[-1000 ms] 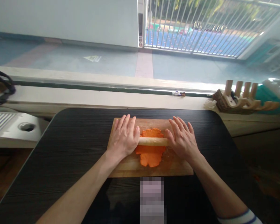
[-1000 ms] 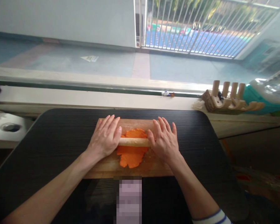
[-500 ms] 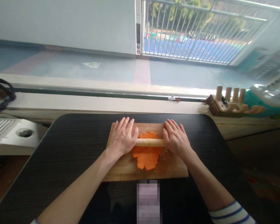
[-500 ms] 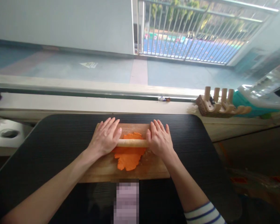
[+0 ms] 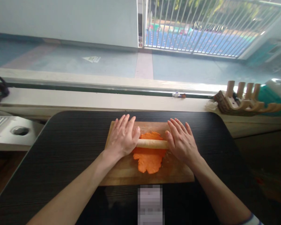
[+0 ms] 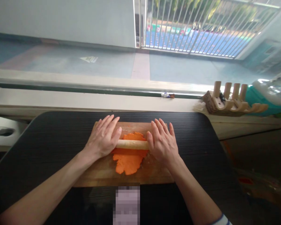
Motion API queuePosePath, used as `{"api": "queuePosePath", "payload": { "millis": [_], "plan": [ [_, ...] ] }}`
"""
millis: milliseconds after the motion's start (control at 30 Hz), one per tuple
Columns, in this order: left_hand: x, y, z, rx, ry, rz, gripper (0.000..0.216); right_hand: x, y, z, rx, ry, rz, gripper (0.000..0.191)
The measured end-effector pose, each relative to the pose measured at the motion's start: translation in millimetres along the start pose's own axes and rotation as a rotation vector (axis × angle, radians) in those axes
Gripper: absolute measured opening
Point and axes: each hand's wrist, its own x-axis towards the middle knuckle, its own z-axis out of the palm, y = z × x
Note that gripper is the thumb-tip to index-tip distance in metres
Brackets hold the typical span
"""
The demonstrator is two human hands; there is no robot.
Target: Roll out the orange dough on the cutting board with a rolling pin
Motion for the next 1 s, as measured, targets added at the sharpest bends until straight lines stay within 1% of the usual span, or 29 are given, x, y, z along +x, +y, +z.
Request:
{"api": "queuePosePath", "payload": {
  "millis": [133, 300, 433, 533, 667, 867, 1000],
  "plan": [
    [10.1, 0.0, -2.4, -0.029, -0.036, -0.029, 0.057, 8.8, 1.1, -0.6, 0.012, -0.04, 0.035, 0.047],
    [19.4, -1.2, -2.2, -0.039, -0.034, -0.029, 0.057, 17.7, 1.9, -1.3, 0.023, -0.065, 0.058, 0.046],
    [26.9, -1.4, -0.9, -0.033, 0.005, -0.013, 0.057, 25.0, 2.4, 0.2, 0.034, -0.077, 0.097, 0.045],
    [26.1, -1.4, 0.2, -0.024, 0.04, 0.005, 0.055, 24.4, 1.4, 1.0, 0.045, -0.067, 0.094, 0.043],
    [14.0, -2.1, 3.2, -0.014, 0.079, 0.013, 0.052, 10.4, -2.0, 1.6, 0.044, -0.018, 0.066, 0.041],
    [-14.6, 1.2, 0.0, 0.051, 0.215, 0.089, 0.052, -17.5, -7.2, 0.6, 0.065, 0.044, 0.007, 0.038],
    [-39.7, 10.6, -4.2, 0.028, 0.252, 0.11, 0.053, -17.8, -7.8, -4.0, 0.052, 0.032, -0.037, 0.035]
  ]
}}
